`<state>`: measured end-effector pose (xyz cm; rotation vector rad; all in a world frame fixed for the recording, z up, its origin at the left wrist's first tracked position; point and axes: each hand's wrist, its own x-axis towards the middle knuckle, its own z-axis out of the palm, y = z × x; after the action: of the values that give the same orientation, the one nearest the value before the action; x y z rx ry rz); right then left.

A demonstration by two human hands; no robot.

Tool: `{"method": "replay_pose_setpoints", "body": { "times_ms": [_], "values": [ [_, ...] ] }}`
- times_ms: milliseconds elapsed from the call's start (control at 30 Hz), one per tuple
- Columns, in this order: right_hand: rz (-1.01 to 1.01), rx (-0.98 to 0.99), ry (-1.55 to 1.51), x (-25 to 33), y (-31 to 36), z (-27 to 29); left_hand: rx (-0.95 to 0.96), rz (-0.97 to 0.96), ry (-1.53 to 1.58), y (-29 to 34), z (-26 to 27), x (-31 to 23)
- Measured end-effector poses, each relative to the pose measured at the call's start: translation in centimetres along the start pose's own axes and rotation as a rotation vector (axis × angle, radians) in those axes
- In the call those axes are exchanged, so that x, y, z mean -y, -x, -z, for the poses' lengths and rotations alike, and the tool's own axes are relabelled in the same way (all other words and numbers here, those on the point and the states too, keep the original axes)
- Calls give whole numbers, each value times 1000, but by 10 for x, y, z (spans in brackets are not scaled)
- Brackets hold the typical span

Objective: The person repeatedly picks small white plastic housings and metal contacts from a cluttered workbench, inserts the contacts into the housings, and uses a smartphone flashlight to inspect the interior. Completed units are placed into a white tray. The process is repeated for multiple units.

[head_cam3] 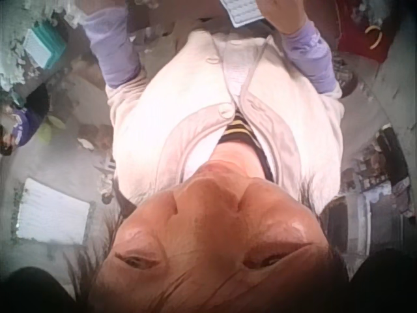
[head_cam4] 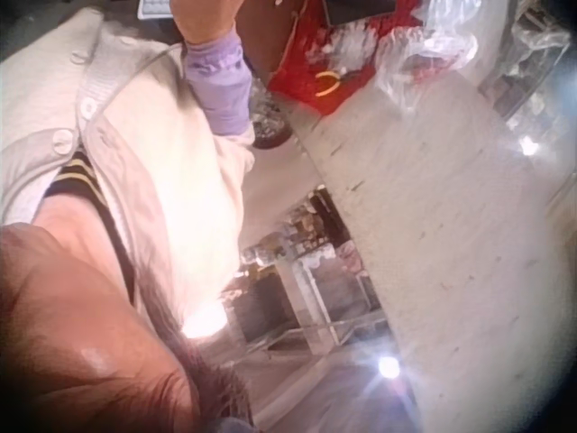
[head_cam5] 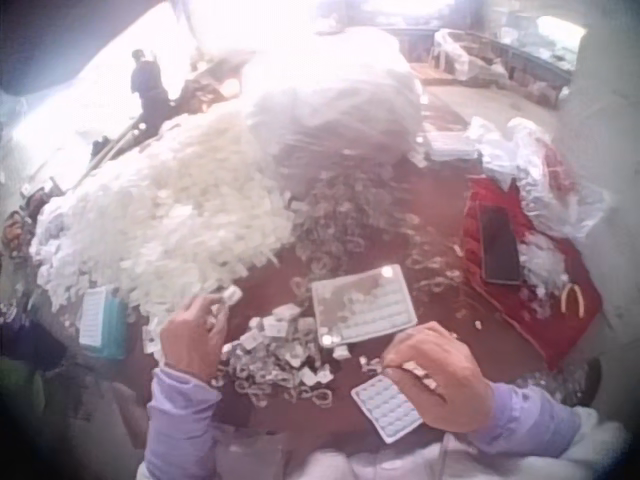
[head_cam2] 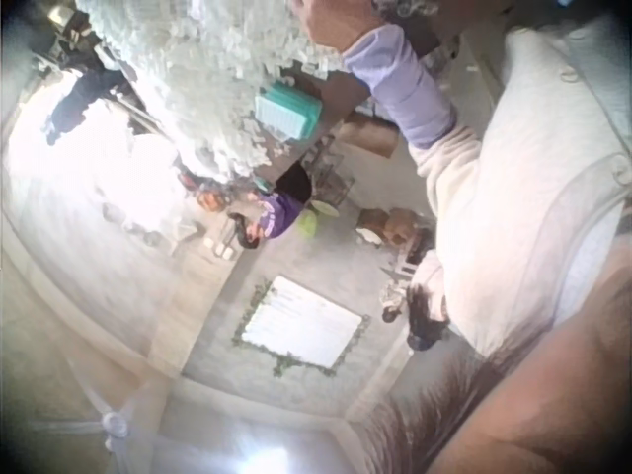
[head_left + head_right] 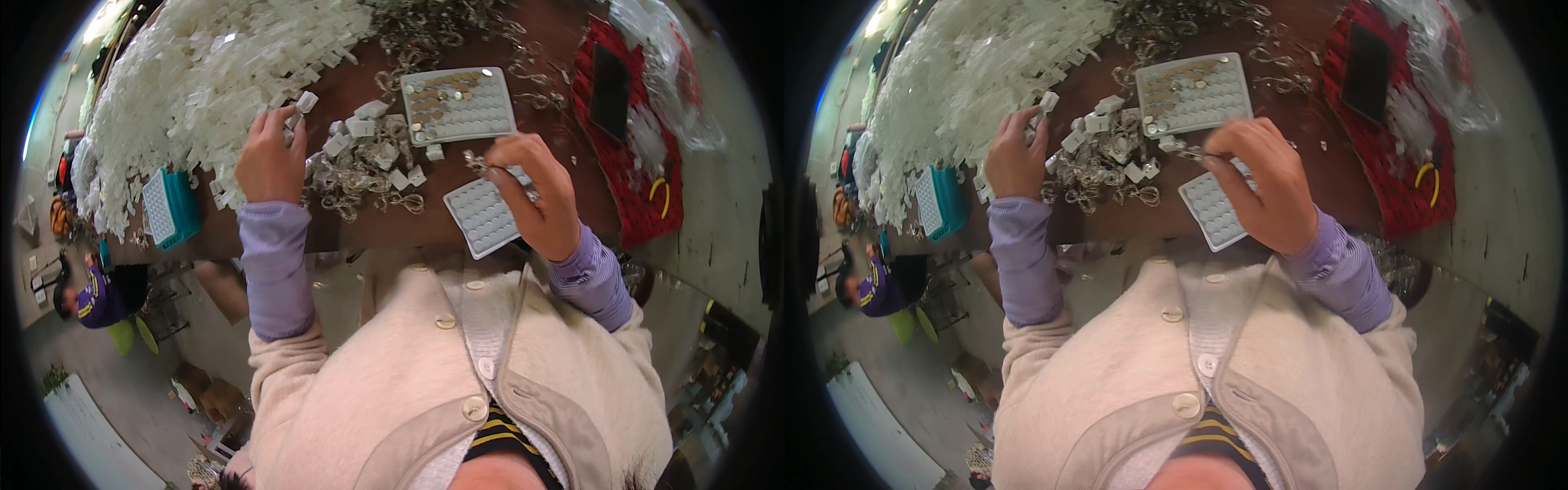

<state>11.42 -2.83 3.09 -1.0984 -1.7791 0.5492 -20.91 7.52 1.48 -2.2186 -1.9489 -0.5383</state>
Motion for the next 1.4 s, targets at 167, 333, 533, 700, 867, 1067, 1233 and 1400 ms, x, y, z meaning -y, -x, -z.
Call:
{"method": "replay_pose_setpoints", "body": {
  "times_ms": [167, 333, 533, 700, 867, 1067, 1233, 1400],
  "values": [
    [221, 73, 7, 3, -18, -9, 47, -389, 278, 30, 52, -64],
    [74, 30, -236, 3, 0, -6, 22, -581, 542, 34, 67, -110],
    [-291, -255, -729, 8, 29, -13, 258, 228, 1471, 77, 32, -159],
    [-276, -245, -484, 6, 36, -8, 330, 326, 1506, 81, 24, -150],
    [-318, -46, -418, 14, 29, -9, 282, 101, 1395, 82, 22, -136],
    [-279, 304, -201, 21, 12, -4, 361, -118, 1279, 69, 18, -103],
    [7, 407, 117, 21, -4, -5, 387, -218, 1113, 61, 23, -94],
    [208, 128, 251, 12, -4, -6, 358, 17, 1313, 75, 25, -112]
  ]
}}
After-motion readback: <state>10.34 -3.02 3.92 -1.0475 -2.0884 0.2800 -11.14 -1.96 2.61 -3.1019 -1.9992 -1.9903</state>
